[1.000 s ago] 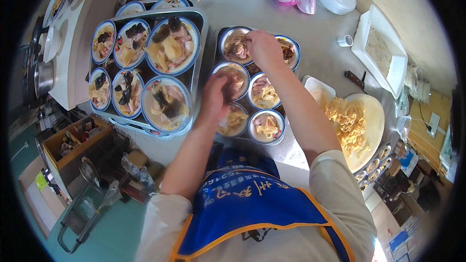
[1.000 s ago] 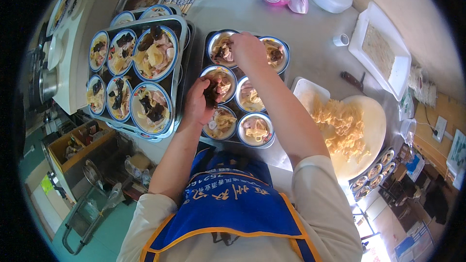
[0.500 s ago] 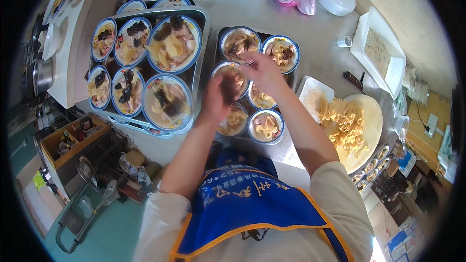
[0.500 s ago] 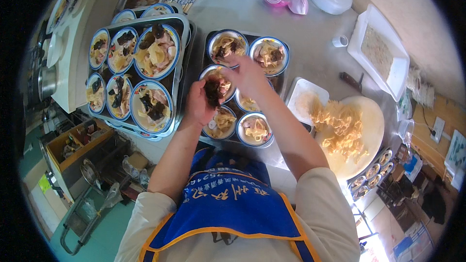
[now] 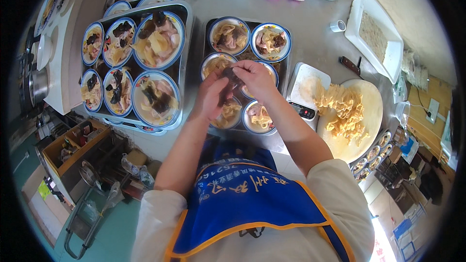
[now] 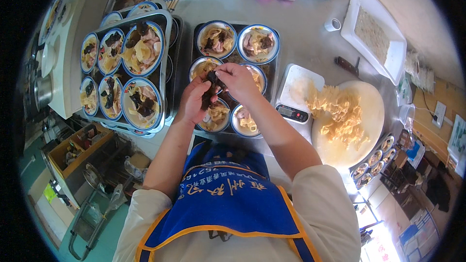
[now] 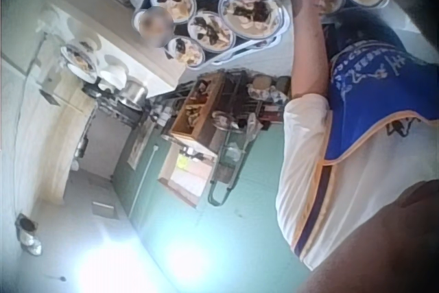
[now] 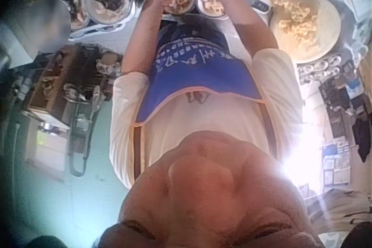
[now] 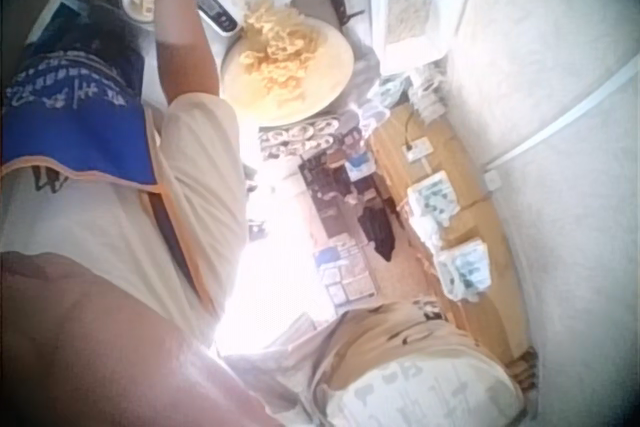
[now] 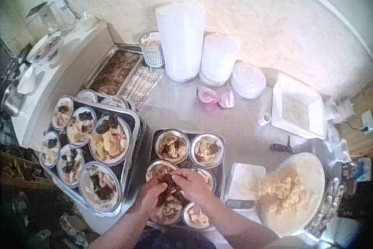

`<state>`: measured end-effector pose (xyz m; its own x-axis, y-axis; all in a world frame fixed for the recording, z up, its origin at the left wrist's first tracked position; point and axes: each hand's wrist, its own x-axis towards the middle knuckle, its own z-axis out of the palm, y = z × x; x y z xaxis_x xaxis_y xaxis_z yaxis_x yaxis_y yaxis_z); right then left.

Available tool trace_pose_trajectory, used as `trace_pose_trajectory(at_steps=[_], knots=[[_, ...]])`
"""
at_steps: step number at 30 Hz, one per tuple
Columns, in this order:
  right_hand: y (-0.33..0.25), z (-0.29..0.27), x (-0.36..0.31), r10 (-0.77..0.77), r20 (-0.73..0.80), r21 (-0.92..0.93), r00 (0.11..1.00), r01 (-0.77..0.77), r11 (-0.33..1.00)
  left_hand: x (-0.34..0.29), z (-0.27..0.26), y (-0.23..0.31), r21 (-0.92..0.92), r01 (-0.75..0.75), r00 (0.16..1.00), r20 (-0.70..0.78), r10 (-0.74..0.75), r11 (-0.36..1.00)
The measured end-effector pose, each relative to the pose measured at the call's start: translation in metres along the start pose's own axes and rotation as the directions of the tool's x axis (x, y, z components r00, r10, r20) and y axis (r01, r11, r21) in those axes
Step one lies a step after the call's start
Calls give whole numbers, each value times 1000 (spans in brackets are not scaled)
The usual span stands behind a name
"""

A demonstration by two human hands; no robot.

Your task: The person assembles multiple small bowls of food by hand, adding shredded egg and dark ingredients to each bowl. The person moves trays of bowls across the counter and retrieves ingredients from a lower shelf.

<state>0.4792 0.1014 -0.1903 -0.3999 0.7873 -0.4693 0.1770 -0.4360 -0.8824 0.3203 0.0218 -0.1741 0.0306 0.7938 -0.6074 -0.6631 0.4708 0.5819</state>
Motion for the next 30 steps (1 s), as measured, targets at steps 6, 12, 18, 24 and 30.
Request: trace_pose_trajectory(at_steps=[6, 12, 18, 24, 30], knots=[[7, 9, 4, 7, -61, 55, 998, -4, 998, -4, 8, 1, 43, 41, 991, -132, -35, 998], [-18, 20, -5, 198, 82, 248, 977, -213, 945, -6, -4, -1, 127, -14, 982, -185, 38, 992], [-3, 25, 1, 106, -37, 18, 994, -105, 994, -12, -7, -3, 113, 38, 944, -330, 1, 993], [10, 25, 11, 1, -103, -75, 995, -9, 997, -16, -17, -4, -10, -32, 930, -367, 26, 999], [-17, 21, -1, -129, 105, -247, 986, 151, 957, -21, -31, -4, -53, -70, 929, -368, 45, 996]])
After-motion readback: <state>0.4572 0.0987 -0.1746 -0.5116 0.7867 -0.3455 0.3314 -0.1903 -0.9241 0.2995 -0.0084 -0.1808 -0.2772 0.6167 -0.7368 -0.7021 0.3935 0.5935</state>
